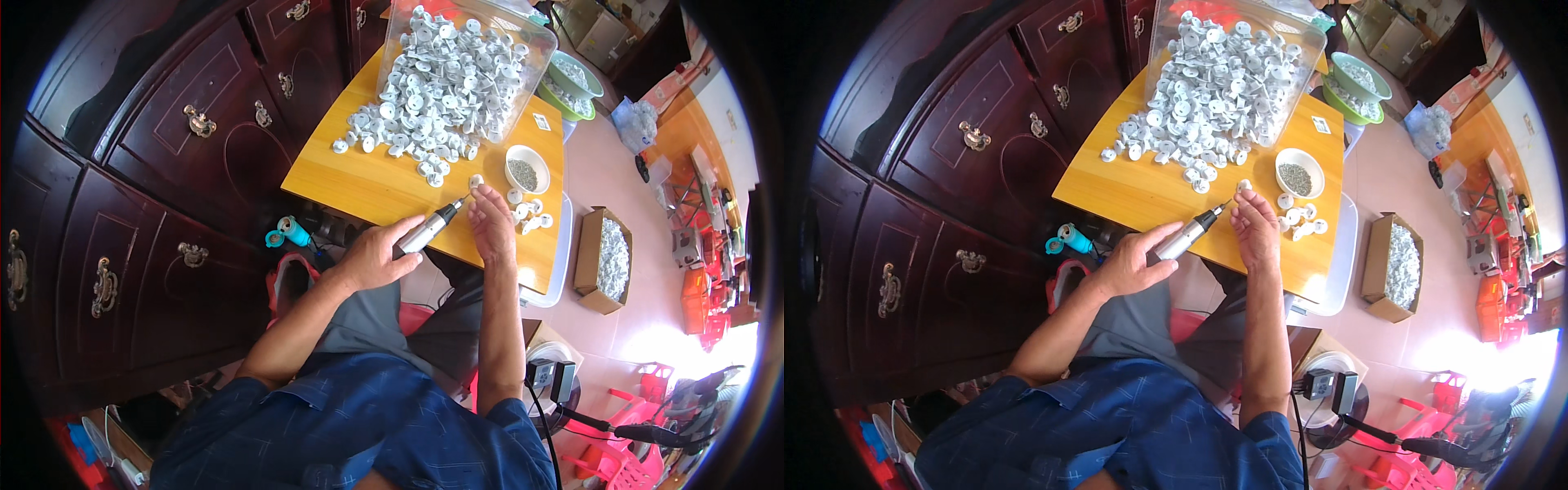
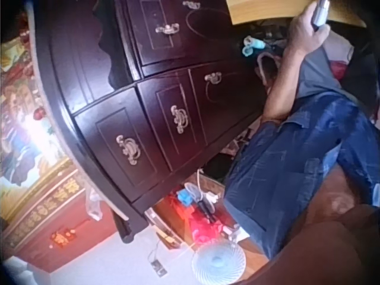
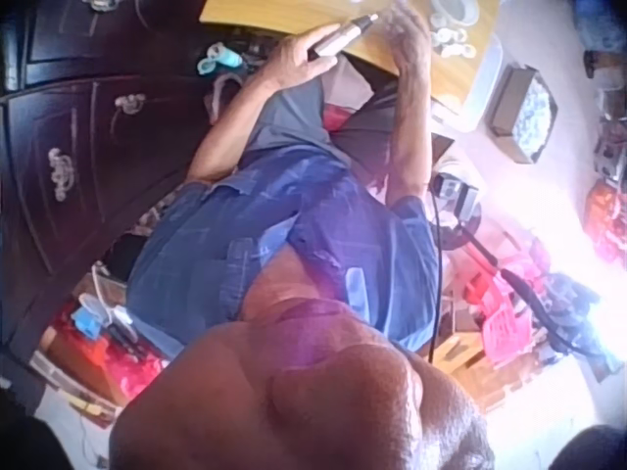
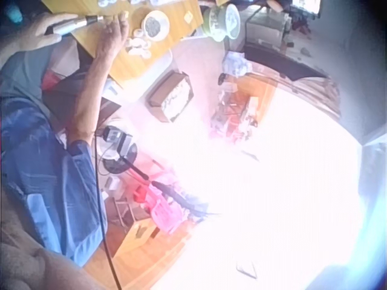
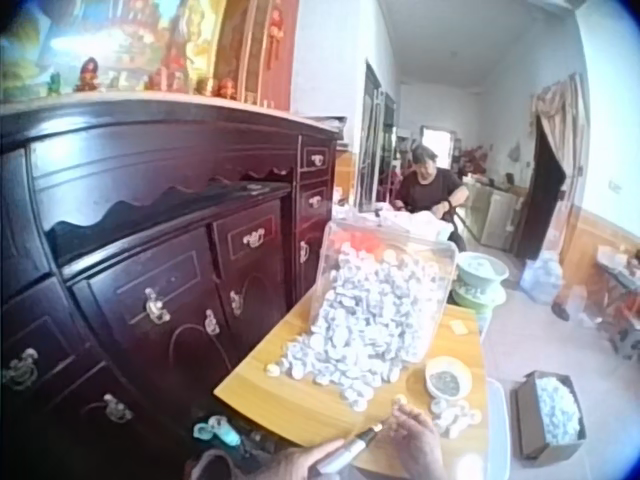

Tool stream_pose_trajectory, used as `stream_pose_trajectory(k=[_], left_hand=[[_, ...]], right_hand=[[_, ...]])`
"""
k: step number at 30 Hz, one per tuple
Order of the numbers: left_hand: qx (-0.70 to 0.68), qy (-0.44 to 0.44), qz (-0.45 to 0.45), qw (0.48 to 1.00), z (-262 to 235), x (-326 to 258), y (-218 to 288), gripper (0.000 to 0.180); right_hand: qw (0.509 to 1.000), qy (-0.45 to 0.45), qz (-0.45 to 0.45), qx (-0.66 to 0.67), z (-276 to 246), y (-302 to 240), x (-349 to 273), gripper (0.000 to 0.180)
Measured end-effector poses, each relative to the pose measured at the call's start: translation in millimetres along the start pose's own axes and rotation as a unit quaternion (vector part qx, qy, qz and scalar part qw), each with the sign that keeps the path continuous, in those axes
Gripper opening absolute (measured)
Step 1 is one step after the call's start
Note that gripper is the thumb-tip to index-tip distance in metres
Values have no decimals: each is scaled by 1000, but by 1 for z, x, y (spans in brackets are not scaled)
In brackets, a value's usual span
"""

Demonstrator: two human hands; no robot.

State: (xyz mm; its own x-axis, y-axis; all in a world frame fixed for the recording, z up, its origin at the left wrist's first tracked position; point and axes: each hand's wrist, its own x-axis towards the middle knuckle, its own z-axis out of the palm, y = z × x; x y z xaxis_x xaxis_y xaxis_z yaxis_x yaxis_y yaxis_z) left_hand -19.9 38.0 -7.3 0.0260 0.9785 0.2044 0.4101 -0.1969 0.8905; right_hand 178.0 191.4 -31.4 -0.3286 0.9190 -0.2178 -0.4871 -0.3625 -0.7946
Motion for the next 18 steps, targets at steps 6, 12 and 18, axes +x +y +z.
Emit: stream_pose_trajectory(k=[6, 12, 18], left_hand=[[7, 10, 18, 1000, -2, 3, -9, 59], [-8, 30, 15, 999, -2, -1, -26, 58], [-11, 36, 2, 999, -6, -5, -36, 58]], right_hand=[[999, 22, -42, 5, -15, 12, 16, 15], [988, 54, -103, -101, -21, 8, 25, 10], [947, 72, -185, -251, -23, -11, 21, 12]])
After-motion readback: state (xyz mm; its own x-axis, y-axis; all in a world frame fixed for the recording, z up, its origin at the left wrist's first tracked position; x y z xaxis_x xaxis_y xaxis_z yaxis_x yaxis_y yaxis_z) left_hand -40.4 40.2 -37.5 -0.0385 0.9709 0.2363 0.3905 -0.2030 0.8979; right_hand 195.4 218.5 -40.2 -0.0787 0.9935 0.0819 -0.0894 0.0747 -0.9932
